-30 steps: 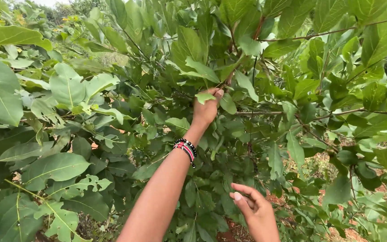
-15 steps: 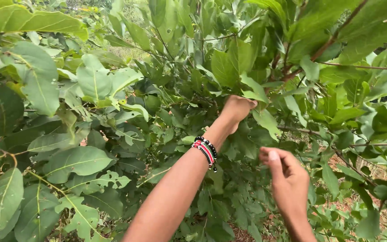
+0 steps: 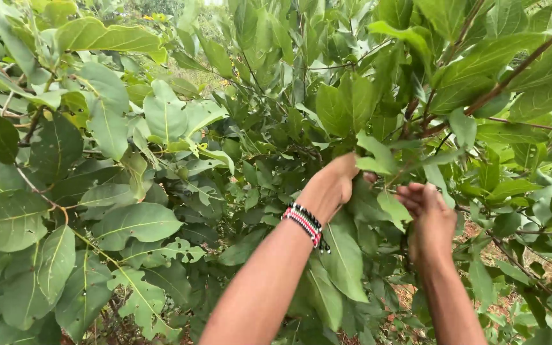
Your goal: Pruning leaves and small stems from a bush using a knife.
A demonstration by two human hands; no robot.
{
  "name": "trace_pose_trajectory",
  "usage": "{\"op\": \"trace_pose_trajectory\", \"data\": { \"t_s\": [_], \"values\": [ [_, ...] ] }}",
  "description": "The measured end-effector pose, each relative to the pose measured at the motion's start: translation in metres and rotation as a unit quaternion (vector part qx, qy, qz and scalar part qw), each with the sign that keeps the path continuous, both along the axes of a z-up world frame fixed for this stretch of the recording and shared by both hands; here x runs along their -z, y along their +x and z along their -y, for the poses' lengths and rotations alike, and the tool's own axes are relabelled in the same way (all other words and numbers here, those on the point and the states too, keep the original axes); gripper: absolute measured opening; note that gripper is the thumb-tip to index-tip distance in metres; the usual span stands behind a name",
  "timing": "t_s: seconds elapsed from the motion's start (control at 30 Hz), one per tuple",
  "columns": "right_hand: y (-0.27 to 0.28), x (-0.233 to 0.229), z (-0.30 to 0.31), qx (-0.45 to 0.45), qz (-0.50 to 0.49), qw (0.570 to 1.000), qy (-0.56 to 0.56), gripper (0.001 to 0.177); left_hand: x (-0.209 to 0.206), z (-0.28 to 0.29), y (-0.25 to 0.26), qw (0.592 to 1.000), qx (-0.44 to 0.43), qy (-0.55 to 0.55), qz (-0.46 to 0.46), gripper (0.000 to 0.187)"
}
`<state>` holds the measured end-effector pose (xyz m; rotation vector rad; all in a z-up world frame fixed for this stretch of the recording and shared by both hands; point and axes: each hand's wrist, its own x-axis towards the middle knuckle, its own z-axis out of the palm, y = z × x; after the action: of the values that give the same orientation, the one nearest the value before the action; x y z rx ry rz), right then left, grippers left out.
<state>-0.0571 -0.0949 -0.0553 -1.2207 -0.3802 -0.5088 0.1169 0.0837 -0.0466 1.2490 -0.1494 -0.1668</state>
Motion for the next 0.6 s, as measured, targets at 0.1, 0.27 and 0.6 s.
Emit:
{"op": "trace_pose_trajectory", "data": {
  "t_s": [0.1, 0.27, 0.6],
  "values": [
    [-0.006, 0.013, -0.009, -0.040, -0.031, 0.998, 0.037, 0.035, 0.010, -0.001, -0.032, 0.982, 0.102, -0.160, -0.023, 0.019],
    [-0.051, 0.032, -0.014, 0.018, -0.038, 0.999, 0.002, 0.038, -0.017, -0.003, -0.104, 0.969, 0.067, -0.207, -0.120, 0.016],
    [-0.125, 0.287, 0.090, -0.102, -0.226, 0.969, 0.013, 0.048, -0.025, -0.013, -0.115, 0.964, -0.081, 0.122, 0.223, 0.015]
  ]
}}
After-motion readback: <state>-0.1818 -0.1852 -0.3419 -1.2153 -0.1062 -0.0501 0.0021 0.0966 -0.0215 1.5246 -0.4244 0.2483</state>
